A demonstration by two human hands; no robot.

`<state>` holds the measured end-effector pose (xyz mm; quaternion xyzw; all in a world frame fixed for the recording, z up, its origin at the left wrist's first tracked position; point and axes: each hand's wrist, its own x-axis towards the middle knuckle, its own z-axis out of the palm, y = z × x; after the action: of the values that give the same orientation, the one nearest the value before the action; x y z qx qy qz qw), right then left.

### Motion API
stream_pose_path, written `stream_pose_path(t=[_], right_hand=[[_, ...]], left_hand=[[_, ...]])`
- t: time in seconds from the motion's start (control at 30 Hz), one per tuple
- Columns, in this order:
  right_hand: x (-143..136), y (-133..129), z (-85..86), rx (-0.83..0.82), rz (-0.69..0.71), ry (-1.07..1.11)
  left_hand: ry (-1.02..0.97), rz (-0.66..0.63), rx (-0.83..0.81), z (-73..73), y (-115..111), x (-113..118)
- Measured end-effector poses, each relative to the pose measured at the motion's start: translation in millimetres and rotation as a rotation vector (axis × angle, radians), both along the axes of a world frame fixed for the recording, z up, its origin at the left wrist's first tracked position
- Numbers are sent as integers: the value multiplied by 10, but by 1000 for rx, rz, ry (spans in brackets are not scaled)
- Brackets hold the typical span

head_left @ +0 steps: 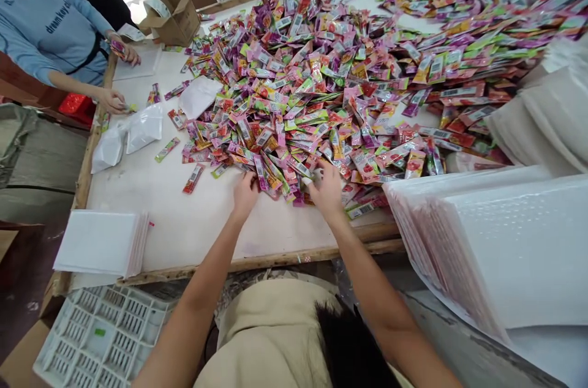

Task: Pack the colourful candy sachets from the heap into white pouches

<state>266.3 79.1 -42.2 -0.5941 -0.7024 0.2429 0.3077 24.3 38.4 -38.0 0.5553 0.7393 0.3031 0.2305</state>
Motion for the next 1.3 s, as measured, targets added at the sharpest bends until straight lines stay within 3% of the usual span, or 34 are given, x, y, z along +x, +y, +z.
stream_pose_path(t=[0.13, 0.23, 0.3, 0.37, 0.47, 0.57, 0.63, 0.73, 0.8, 0.87, 0.93, 1.03, 1.13, 1.2, 1.3], right_hand=[[7, -23, 73, -195, 266, -109], [268, -132, 133, -302, 387, -289], [394, -155, 177, -294, 365, -346], [383, -123, 219, -242, 324, -338], [181, -69, 252, -274, 356, -375], [67, -122, 221, -381, 425, -389], [148, -210, 178, -401, 390, -314], [409, -312, 143, -443, 217, -90], [534, -303, 164, -433, 78, 28], [517, -221, 215, -369, -16, 33], [329, -83, 283, -296, -22, -22], [-173, 155, 374, -222, 40, -73], [-585, 327, 412, -263, 42, -160], [-615, 352, 411, -335, 55, -166], [-253, 227, 406, -393, 78, 68]], left_hand=[[-49, -57, -36, 163, -269, -20], [171, 44, 106, 431, -371, -161], [357, 22, 176, 587, -279, -218], [495, -92, 142, 669, -62, -229], [619, -239, -69, 656, 298, -210], [639, -272, -296, 566, 374, -229], [579, -249, -343, 498, 207, -285], [397, -177, -323, 430, -183, -415], [265, -49, -316, 436, -375, -495], [157, 87, -290, 483, -420, -530], [110, 130, -191, 552, -295, -502], [245, -7, 19, 622, 132, -380], [514, -160, -61, 612, 575, -286], [628, -195, -173, 594, 705, -301], [605, -165, -138, 604, 541, -447]])
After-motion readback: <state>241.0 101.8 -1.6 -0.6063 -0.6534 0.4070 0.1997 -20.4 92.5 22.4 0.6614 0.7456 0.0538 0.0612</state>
